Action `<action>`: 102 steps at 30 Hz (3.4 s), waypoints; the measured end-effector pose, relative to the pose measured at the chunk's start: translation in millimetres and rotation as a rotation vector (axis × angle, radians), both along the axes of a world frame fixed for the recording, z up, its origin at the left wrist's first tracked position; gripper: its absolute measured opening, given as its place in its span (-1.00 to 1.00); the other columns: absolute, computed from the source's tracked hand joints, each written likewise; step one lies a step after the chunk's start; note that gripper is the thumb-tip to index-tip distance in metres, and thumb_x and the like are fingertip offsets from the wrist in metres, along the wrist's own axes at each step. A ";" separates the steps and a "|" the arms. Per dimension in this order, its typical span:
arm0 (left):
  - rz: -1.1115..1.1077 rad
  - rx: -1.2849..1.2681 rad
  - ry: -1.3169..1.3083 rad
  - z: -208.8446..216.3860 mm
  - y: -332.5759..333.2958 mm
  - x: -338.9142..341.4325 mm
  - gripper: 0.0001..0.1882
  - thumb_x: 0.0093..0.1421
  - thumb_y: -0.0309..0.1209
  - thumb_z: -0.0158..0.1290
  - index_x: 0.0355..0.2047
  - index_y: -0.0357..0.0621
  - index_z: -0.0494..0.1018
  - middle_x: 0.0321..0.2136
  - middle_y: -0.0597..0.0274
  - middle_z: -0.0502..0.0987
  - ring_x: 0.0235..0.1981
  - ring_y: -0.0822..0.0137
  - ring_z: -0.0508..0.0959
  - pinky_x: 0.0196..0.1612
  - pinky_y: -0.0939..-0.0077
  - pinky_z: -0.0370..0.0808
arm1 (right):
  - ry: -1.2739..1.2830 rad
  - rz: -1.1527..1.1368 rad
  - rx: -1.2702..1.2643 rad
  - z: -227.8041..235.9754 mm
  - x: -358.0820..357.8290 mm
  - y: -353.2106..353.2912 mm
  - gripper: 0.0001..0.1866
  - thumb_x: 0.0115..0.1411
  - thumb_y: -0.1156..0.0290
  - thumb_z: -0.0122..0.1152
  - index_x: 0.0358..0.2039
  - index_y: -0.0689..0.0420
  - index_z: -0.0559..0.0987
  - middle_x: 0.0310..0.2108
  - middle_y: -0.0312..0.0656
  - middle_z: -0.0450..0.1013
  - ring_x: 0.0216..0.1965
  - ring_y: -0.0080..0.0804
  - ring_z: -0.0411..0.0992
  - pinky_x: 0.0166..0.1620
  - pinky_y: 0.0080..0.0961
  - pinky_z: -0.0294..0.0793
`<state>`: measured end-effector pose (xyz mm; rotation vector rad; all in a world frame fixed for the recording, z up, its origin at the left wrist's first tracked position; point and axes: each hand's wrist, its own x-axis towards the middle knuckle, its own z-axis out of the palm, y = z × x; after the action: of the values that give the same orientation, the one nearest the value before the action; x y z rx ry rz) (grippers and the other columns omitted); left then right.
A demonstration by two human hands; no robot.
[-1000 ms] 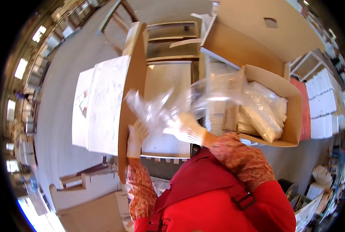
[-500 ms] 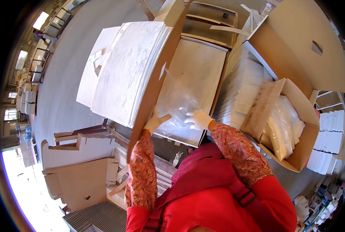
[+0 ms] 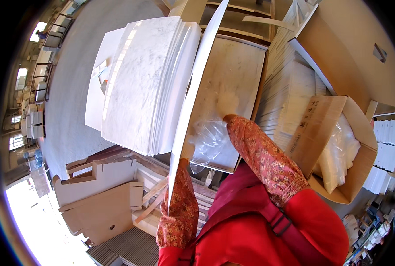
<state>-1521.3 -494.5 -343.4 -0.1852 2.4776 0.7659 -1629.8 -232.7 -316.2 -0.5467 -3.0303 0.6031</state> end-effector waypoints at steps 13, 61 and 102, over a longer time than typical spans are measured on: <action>-0.033 -0.085 0.457 -9.0 68.6 -23.8 -0.69 0.21 -0.15 0.16 -0.21 -0.10 0.59 -0.02 0.03 0.53 0.12 -0.02 0.42 0.12 0.18 0.40 | 0.101 -0.187 -1.572 -15.5 -57.0 116.8 -0.73 0.34 0.22 0.17 -0.14 0.16 0.62 -0.24 -0.33 0.57 -0.29 -0.39 0.53 -0.16 -0.45 0.50; -0.641 -0.148 0.288 84.0 74.5 106.3 -0.41 0.14 0.17 0.09 -0.01 0.02 0.56 0.20 -0.03 0.41 0.27 -0.12 0.32 0.24 -0.11 0.25 | 0.484 0.767 0.208 -27.3 -85.6 114.5 -0.53 0.25 -0.04 0.12 0.15 -0.25 0.51 0.27 -0.17 0.29 0.28 -0.04 0.20 0.32 0.00 0.12; -0.197 -0.396 0.284 38.9 39.0 99.0 -0.12 0.04 0.18 0.17 0.34 0.16 0.26 0.38 0.10 0.17 0.32 -0.18 0.23 0.29 -0.14 0.22 | 0.129 1.418 -0.223 10.9 143.4 52.4 -0.55 0.18 0.08 0.20 0.06 -0.08 0.58 0.16 -0.16 0.41 0.18 -0.13 0.34 0.23 -0.11 0.31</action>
<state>-1422.3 -455.5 -304.4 0.0301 2.8443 0.2250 -1486.4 -180.3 -305.3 1.6851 -2.7204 0.8462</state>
